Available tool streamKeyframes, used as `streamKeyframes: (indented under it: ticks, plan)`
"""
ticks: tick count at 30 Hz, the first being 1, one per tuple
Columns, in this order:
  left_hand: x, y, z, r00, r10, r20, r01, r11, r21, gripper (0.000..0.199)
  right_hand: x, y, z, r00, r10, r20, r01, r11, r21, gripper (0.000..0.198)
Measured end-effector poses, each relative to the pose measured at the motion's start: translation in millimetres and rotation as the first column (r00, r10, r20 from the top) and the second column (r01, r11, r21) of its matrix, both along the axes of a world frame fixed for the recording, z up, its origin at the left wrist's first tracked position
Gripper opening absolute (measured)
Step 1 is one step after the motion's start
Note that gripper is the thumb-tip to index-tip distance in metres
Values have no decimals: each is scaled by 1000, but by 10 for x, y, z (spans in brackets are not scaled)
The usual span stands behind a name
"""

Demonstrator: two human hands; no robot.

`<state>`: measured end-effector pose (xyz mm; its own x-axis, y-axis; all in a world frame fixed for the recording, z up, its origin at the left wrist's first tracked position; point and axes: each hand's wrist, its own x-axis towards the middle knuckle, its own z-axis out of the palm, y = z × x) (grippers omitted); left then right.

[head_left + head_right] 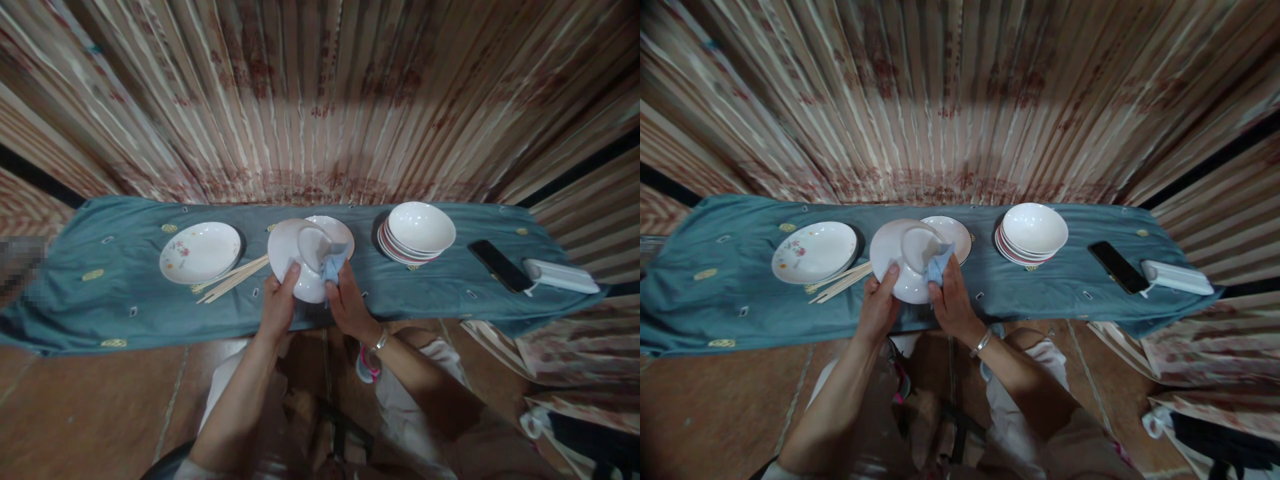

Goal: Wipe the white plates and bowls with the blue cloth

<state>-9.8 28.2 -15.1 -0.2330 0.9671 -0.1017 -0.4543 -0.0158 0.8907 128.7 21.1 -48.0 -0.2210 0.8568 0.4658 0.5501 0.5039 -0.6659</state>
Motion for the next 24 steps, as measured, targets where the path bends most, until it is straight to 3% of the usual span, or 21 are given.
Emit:
streamKeyframes:
  ticks: [4, 10, 14, 20, 24]
  plan:
    - [12, 22, 6, 1000, -7, -1, 7, 1000, 25, 31, -78, -15, 58, 996, 47, 79, -54, 995, 88, 59]
    - [4, 34, -52, 991, 0, -137, 0, 1000, 0, 33, -186, -7, 84, 969, 80, 235, -135, 964, 228, 77]
    - [-1, 48, -60, 975, 35, -218, -29, 999, 31, 33, -230, 22, 66, 962, 57, 268, -133, 952, 276, 71]
    - [-5, 48, -2, 946, 65, -318, -40, 996, 84, 35, -240, 47, 37, 968, 55, 244, -115, 964, 240, 64]
    - [17, 22, 45, 953, 45, -298, -23, 997, 78, 35, -228, 54, 19, 977, 58, 203, -101, 973, 207, 64]
